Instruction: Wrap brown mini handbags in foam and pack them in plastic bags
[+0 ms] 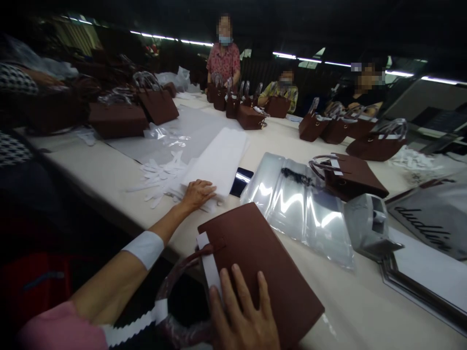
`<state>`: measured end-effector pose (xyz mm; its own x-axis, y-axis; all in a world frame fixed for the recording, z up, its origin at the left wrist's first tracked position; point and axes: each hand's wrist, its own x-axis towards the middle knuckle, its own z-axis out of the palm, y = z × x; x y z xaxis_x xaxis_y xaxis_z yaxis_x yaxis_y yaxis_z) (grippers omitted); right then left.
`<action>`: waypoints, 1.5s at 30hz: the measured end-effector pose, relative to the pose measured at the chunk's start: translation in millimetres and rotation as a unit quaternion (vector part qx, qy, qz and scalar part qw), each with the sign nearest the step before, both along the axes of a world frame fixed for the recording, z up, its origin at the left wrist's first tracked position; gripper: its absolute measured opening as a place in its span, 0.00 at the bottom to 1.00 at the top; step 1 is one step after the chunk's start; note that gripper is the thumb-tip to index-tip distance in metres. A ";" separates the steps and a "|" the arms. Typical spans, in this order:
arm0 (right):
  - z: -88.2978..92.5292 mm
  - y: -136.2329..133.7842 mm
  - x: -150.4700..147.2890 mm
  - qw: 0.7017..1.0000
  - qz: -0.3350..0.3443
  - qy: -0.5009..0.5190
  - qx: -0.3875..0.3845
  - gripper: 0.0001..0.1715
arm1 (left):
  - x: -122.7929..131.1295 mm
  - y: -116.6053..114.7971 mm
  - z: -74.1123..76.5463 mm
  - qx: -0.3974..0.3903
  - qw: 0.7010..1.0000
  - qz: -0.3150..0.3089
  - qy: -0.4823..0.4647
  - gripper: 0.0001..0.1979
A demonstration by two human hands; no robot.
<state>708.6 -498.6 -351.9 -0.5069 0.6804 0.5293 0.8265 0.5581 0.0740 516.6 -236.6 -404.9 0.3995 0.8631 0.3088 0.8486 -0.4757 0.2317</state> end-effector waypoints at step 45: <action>147.0 -1.3 204.5 0.686 -0.229 0.686 0.082 0.10 | 111.1 -245.0 -33.3 0.104 0.936 -0.333 -0.052 0.12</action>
<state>913.2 -499.9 -204.8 0.7916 0.4770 0.3819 0.2660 0.2937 -0.9181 627.7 -481.5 -438.1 0.7861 0.3505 0.5091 0.3262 -0.9349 0.1400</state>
